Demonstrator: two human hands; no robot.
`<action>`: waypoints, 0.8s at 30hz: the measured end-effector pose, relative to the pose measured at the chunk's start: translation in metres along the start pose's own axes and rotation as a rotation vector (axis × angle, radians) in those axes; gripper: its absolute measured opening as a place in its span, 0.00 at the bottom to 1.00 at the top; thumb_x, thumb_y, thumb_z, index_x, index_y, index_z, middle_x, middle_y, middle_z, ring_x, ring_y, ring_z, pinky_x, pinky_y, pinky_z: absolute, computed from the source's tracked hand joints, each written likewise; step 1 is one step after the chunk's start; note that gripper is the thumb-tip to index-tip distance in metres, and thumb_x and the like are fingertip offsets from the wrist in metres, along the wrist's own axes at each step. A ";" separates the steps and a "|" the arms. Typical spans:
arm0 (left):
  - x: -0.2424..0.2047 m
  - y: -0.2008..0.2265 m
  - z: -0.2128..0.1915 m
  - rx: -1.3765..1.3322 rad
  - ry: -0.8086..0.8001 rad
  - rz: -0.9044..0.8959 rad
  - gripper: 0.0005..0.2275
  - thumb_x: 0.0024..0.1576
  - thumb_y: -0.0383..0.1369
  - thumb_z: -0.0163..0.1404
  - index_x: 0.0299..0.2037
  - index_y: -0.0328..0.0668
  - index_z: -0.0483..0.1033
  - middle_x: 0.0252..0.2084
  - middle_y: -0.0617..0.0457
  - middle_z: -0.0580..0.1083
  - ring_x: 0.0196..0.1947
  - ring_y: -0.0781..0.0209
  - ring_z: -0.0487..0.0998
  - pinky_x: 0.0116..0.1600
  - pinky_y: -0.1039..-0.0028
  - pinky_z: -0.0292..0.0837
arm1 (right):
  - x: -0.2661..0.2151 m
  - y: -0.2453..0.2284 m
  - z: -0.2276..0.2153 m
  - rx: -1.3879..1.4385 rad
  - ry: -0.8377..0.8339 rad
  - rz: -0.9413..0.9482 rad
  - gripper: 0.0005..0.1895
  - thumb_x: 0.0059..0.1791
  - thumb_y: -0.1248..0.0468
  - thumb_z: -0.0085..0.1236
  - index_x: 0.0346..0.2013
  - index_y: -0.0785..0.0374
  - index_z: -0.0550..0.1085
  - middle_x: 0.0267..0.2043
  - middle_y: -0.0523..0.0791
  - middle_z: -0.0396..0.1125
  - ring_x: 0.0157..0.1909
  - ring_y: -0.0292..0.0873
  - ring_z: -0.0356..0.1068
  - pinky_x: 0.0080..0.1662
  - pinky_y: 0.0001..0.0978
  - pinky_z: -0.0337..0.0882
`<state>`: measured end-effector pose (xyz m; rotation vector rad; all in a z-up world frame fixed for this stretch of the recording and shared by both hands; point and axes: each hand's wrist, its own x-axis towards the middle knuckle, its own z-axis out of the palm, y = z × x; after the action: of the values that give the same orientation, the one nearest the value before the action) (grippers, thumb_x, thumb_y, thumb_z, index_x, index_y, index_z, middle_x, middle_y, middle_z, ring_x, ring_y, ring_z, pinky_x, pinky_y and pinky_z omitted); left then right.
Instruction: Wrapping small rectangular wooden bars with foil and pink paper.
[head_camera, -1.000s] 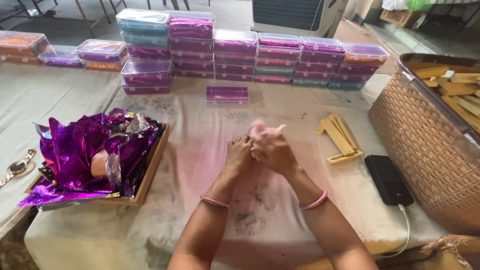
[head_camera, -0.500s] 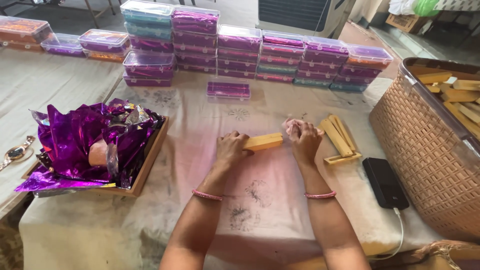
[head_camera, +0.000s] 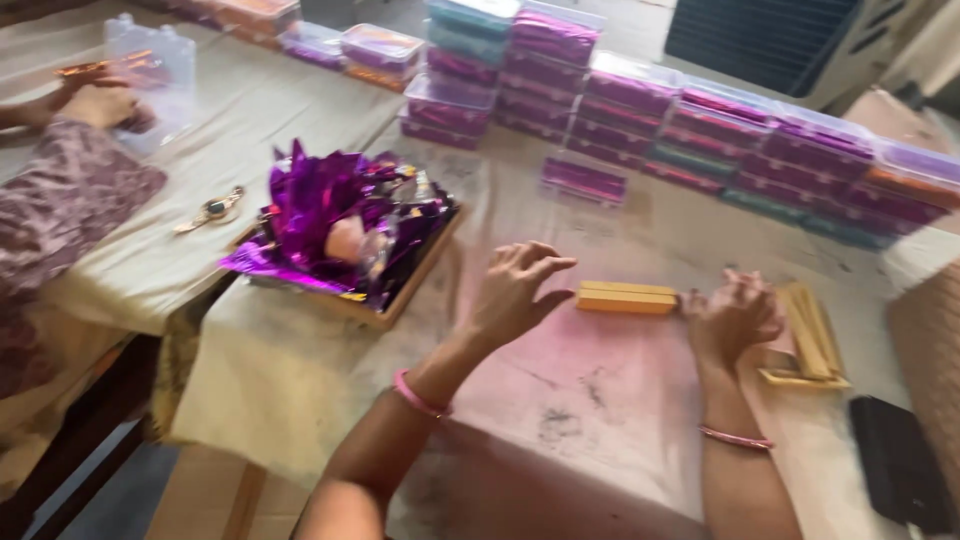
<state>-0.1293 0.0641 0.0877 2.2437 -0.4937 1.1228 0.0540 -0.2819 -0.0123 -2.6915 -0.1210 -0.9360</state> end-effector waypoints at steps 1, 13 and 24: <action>-0.008 -0.005 -0.026 0.012 -0.001 -0.007 0.17 0.55 0.40 0.62 0.53 0.49 0.79 0.51 0.51 0.75 0.55 0.51 0.75 0.60 0.57 0.65 | -0.002 -0.010 -0.006 0.010 -0.007 -0.006 0.36 0.44 0.43 0.63 0.61 0.57 0.71 0.68 0.47 0.60 0.73 0.54 0.51 0.69 0.60 0.46; -0.062 -0.106 -0.207 0.346 0.424 -0.372 0.05 0.60 0.25 0.60 0.45 0.42 0.81 0.39 0.50 0.78 0.40 0.50 0.77 0.48 0.62 0.70 | -0.027 -0.225 -0.075 0.345 0.079 -0.928 0.07 0.49 0.64 0.64 0.41 0.60 0.79 0.53 0.48 0.71 0.47 0.49 0.73 0.49 0.39 0.74; -0.061 -0.155 -0.163 0.610 -0.081 -0.343 0.05 0.62 0.30 0.59 0.45 0.43 0.79 0.47 0.47 0.75 0.48 0.48 0.76 0.50 0.63 0.75 | -0.061 -0.429 -0.110 0.402 0.171 -1.395 0.25 0.52 0.66 0.51 0.65 0.59 0.71 0.62 0.46 0.68 0.64 0.47 0.69 0.70 0.43 0.59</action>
<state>-0.1768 0.2908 0.0654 2.7553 0.2441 1.0993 -0.1326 0.0958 0.1359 -1.8497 -2.0230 -1.1966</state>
